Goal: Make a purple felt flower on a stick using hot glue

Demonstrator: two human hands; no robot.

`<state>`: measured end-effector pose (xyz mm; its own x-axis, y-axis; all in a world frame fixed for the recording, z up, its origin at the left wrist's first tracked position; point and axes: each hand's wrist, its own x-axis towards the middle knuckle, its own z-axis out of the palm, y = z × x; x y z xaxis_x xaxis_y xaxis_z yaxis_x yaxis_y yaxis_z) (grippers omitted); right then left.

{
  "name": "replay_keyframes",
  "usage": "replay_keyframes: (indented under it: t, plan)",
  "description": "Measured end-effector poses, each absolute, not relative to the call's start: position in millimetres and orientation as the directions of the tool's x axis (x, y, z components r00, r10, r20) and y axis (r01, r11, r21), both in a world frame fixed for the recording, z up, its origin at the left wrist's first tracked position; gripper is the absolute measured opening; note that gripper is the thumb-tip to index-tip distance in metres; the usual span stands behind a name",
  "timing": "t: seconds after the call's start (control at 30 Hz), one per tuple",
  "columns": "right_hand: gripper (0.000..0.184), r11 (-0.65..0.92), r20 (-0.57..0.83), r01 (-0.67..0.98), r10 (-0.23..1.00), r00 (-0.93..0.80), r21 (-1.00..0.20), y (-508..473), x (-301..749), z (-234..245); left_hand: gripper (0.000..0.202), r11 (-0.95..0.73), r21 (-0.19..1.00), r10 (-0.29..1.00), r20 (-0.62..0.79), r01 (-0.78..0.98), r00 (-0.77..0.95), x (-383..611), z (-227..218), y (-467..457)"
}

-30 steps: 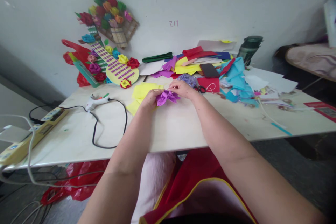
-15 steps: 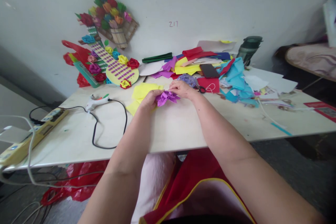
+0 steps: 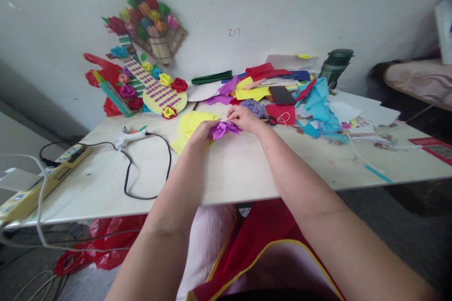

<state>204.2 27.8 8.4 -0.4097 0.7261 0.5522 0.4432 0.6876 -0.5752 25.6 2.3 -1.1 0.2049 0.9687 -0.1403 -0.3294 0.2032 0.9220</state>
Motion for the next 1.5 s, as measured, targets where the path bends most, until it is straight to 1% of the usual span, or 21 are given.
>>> replay_keyframes:
  t: [0.3,0.4,0.57,0.7,0.83,1.13,1.37,1.5]
  plan:
    - [0.015,0.675,0.517,0.406,0.735,-0.438,-0.616,24.1,207.6,9.8,0.019,0.113,0.957,0.971,-0.050,-0.267,0.232,23.7,-1.6,-2.8]
    - [0.014,0.682,0.501,0.393,0.726,-0.472,-0.617,23.4,210.0,11.0,0.017,0.113,0.956,0.967,-0.042,-0.270,0.253,22.3,-2.8,-3.0]
    - [0.011,0.665,0.453,0.422,0.738,-0.500,-0.617,23.7,212.1,13.0,0.016,0.119,0.960,0.954,-0.040,-0.254,0.297,17.3,-6.3,0.3]
    - [0.012,0.673,0.443,0.432,0.729,-0.521,-0.601,24.5,212.2,13.2,0.016,0.098,0.969,0.940,-0.015,-0.228,0.341,13.5,-6.1,1.1]
    - [0.013,0.691,0.443,0.428,0.711,-0.546,-0.582,25.7,211.7,12.1,0.015,0.076,0.975,0.938,0.001,-0.209,0.346,11.7,-4.7,0.6]
    - [0.009,0.699,0.496,0.457,0.714,-0.494,-0.550,24.7,209.6,10.5,0.014,0.120,0.965,0.933,-0.029,-0.232,0.360,7.3,-8.3,4.1]
    - [0.012,0.700,0.519,0.512,0.713,-0.471,-0.498,21.6,208.3,13.3,0.008,0.176,0.948,0.950,-0.092,-0.266,0.300,11.5,-3.9,1.7]
    - [0.014,0.686,0.522,0.556,0.724,-0.451,-0.470,19.3,206.9,15.1,0.012,0.221,0.926,0.958,-0.148,-0.307,0.245,16.0,-0.1,-0.2]
